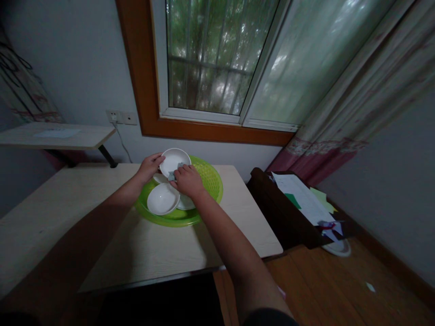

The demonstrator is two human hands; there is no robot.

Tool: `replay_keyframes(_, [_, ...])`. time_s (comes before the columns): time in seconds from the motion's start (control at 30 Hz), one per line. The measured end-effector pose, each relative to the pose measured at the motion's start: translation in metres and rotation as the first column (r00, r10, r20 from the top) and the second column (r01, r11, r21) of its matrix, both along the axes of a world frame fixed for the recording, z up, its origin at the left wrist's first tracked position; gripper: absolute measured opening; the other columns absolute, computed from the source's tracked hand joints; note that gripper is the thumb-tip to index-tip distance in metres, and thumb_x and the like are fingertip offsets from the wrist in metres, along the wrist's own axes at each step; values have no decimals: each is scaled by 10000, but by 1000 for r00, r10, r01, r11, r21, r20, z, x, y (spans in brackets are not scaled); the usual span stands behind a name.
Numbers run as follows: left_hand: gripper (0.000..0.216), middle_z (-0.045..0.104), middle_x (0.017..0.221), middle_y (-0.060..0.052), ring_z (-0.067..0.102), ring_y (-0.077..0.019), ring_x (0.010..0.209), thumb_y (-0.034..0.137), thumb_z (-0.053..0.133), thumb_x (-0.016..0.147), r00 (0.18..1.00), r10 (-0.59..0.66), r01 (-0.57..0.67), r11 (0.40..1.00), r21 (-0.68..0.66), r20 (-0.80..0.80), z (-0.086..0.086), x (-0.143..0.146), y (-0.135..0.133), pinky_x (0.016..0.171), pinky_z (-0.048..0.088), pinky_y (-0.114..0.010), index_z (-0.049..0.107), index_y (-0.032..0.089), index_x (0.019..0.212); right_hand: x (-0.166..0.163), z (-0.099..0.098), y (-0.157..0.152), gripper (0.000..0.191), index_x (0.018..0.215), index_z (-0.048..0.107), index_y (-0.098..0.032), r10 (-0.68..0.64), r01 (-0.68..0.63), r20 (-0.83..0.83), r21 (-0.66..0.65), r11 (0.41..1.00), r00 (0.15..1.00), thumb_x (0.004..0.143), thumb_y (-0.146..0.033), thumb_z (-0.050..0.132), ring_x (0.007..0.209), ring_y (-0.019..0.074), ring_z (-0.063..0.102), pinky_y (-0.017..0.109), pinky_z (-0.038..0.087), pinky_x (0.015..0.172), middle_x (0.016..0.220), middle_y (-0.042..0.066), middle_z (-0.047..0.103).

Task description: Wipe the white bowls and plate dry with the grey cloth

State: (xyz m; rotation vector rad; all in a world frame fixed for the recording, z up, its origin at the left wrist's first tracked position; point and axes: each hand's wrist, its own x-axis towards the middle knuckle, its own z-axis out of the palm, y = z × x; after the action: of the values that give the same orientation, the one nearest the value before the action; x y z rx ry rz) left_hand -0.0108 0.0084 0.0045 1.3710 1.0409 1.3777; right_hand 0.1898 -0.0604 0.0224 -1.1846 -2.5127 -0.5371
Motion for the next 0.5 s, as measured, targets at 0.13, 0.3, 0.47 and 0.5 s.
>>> replay_keyframes(0.13, [642,740,983,-84,640,-171,721,556,702,762,999,32,-31,999,27,-25,1,0,-1,576,541,-265,705,124,1238,3,-3,0,408,1318,635,-138,153,-160,-84,-90,983,985,992,-378,590,1121,295,638,419,456,1002,1216,161,715])
replay_keyframes(0.3, [626,757,1092,-120,671,-202,836,549,697,770,994,65,-59,996,73,-92,1,0,1,655,550,-272,720,128,1233,3,-6,-3,568,1457,534,-182,252,-297,-254,-157,942,934,988,-498,589,1174,263,655,376,463,1035,1319,129,693])
replay_keyframes(0.47, [637,749,1110,-117,655,-177,757,519,697,766,990,108,-106,994,25,-86,3,0,-1,579,529,-262,710,132,1272,4,-2,0,498,1184,719,-179,149,-175,-181,-140,975,972,1010,-599,515,1029,258,698,384,477,984,1093,123,763])
replay_keyframes(0.5, [633,749,1099,-111,649,-171,740,515,696,766,990,108,-107,994,16,-85,4,0,-1,567,525,-258,711,134,1272,4,-1,0,499,1116,739,-175,127,-147,-155,-121,982,980,1019,-600,496,1018,256,697,400,459,1023,1053,125,767])
